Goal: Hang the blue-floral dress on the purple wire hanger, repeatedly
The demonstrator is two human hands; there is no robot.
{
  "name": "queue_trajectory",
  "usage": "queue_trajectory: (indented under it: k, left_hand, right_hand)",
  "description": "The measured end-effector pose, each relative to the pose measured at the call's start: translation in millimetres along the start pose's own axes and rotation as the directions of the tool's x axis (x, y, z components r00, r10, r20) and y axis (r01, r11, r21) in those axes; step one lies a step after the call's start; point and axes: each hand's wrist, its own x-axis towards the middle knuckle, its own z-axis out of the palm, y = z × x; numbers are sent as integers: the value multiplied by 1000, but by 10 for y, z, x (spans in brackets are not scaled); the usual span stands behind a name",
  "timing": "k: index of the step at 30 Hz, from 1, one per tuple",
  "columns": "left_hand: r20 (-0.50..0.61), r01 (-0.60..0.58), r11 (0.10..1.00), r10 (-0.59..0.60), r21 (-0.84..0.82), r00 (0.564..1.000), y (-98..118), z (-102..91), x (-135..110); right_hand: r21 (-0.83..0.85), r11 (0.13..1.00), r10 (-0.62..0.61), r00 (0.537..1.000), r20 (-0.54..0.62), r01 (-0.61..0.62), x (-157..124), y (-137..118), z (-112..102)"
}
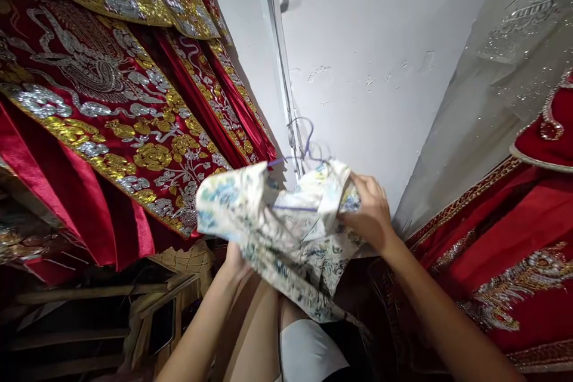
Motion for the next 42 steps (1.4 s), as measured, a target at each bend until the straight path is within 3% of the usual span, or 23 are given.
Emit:
queue_trajectory:
  k: [2, 4, 8, 13, 15, 17, 18, 19, 21, 23, 25, 28, 31, 39, 42]
  left_hand:
    - [-43, 33, 989, -39, -141, 998, -91, -21, -74]
    - [-96, 38, 976, -59, -216, 994, -147, 16, -133]
    - [-230, 32, 995, -53, -95, 972, -324, 115, -221]
    - [-416, 77, 966, -178, -248, 892, -754, 189, -435]
    - [-425, 109, 936, -253, -336, 869, -902, 253, -530]
    - [-435, 113, 924, -276, -364, 857, -994, 344, -602]
    - [-450, 105, 927, -272, -360, 850, -1016, 393, -626]
    - [-462, 100, 929, -269, -357, 845, -1022, 440, -645]
    - [-469, 102, 920, -285, -378, 836, -992, 512, -670]
    - [-451, 111, 896, -321, -431, 833, -928, 543, -692]
    - [-415, 112, 861, -348, -496, 841, -860, 534, -721]
    - [-367, 137, 804, -407, -578, 836, -818, 478, -776]
    - [-385, 146, 816, -412, -559, 826, -855, 422, -830]
    - [-313, 190, 832, -394, -522, 865, -872, 454, -902]
    - [-335, 178, 855, -371, -487, 866, -846, 478, -916]
  right_hand:
    - [-34, 996, 79, 996, -44, -81, 195, 9, -72]
    - [-51, 995, 85, 994, -64, -88, 359, -41, -93]
    - [-41, 998, -39, 999, -12, 39, 438, -234, -49]
    - [-30, 996, -79, 997, -12, 79, 124, -326, 17]
    - [90, 995, -53, 999, 12, 52, -105, -320, 98]
    - [335, 941, -5, 988, 151, -47, -427, -350, 260]
    - [475, 867, 12, 960, 280, -149, -620, -385, 372]
    - [584, 764, 23, 917, 398, -273, -825, -434, 499]
    - [680, 566, 152, 870, 469, -466, -1216, -558, 761]
    - [679, 451, 261, 813, 520, -579, -1494, -686, 963]
    - [660, 369, 237, 753, 614, -655, -1599, -778, 1052]
    - [634, 367, 112, 708, 697, -681, -1517, -824, 1001]
    - [630, 399, 86, 711, 698, -667, -1406, -827, 881]
    - [654, 342, 246, 736, 631, -675, -1434, -823, 821]
    - [671, 311, 219, 738, 638, -673, -1415, -782, 797]
